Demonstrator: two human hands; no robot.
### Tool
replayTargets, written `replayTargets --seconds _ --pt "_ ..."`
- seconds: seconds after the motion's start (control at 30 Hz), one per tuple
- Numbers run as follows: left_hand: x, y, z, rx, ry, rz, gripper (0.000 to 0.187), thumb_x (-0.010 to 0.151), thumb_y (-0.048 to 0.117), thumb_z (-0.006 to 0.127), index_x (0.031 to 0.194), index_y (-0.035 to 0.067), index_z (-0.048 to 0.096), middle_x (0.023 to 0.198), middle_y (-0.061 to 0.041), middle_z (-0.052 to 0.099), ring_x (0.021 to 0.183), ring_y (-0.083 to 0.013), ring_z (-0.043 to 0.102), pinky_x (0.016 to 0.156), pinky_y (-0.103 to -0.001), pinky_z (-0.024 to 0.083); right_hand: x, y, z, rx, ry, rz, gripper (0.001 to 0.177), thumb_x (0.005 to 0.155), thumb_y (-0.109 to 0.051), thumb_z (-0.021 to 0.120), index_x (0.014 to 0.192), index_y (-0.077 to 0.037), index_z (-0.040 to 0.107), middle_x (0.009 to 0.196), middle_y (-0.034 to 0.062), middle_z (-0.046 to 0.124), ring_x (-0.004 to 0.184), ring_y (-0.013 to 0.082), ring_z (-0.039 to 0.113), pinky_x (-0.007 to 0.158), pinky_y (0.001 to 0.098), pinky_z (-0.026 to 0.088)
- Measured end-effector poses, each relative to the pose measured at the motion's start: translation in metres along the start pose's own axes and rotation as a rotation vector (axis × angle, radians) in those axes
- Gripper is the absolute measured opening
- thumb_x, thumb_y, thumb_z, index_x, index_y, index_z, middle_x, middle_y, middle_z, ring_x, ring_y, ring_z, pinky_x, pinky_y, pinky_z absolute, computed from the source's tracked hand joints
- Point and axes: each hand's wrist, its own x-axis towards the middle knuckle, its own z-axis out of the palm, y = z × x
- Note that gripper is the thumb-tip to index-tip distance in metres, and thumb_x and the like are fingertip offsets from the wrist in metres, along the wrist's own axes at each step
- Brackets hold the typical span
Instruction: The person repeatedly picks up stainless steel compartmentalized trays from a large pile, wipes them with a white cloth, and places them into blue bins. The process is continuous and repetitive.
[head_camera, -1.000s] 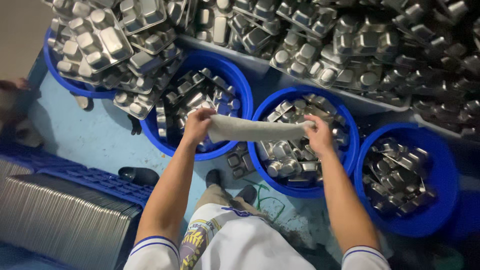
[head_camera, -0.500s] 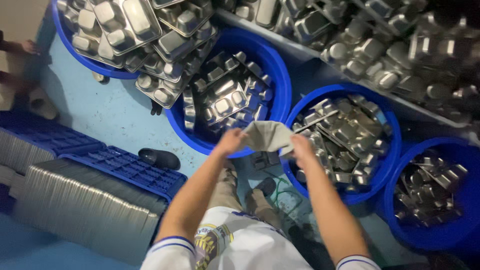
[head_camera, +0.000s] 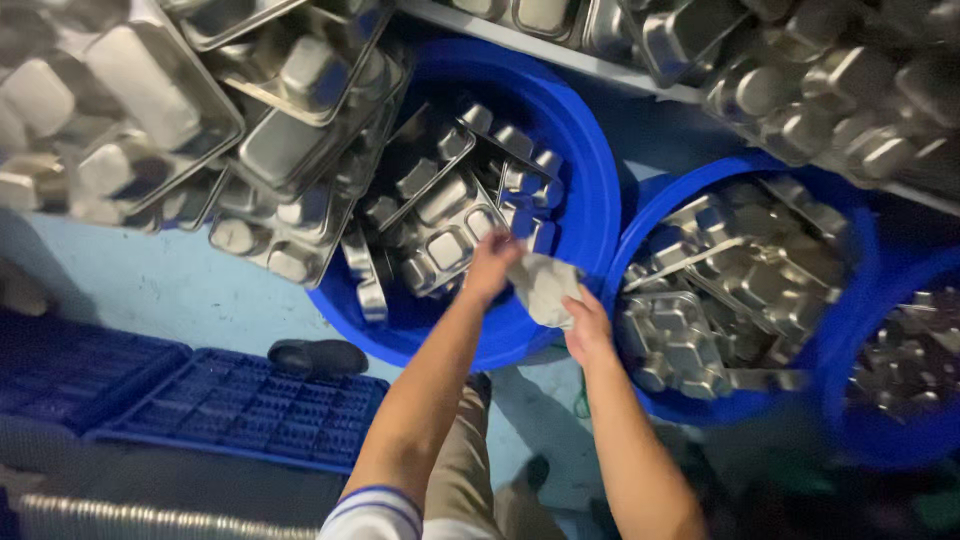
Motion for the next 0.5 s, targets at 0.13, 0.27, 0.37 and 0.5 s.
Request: replayTargets --seconds 0.13,0.27,0.37,0.5 --pt "0.126 -0.007 -0.012 -0.552 0.138 -0.169 0.068 0.096 0.048 0.068 0.150 0.016 0.041 0.138 0.005 0.058 0.116 -0.0081 0.056 0.088 -0.034 0.045 0.000 0.010 0.000 0.178 0.171 -0.141 0.073 0.079 0.008 0.049 0.149 -0.009 0.041 0.140 0.0146 0.058 0.130 0.0285 0.058 0.107 0.0412 0.048" --pt "0.198 -0.003 0.005 -0.938 0.145 -0.089 0.078 0.112 0.060 0.058 0.150 -0.006 0.042 0.119 -0.023 0.053 0.099 -0.0329 0.060 0.081 -0.046 0.052 -0.018 0.023 -0.019 0.388 0.214 -0.163 0.075 0.074 0.008 0.049 0.146 -0.011 0.044 0.138 0.0151 0.057 0.127 0.0319 0.058 0.106 0.0467 0.046" --pt "0.223 0.007 0.015 -1.034 0.292 -0.276 0.069 0.089 0.057 0.044 0.146 0.019 0.037 0.135 -0.015 0.055 0.116 -0.0361 0.062 0.096 -0.054 0.054 -0.038 0.040 -0.036 0.500 0.117 -0.102 0.064 0.078 -0.001 0.052 0.142 -0.006 0.054 0.140 0.0142 0.060 0.129 0.0300 0.058 0.109 0.0478 0.044" --pt "0.191 0.035 0.010 -1.197 0.231 -0.070 0.075 0.103 0.064 0.038 0.153 0.009 0.039 0.152 -0.015 0.047 0.139 -0.0382 0.048 0.113 -0.057 0.039 -0.070 0.049 -0.050 0.672 0.055 -0.154 0.053 0.086 -0.010 0.056 0.138 -0.003 0.057 0.140 0.0151 0.060 0.131 0.0317 0.057 0.112 0.0496 0.041"
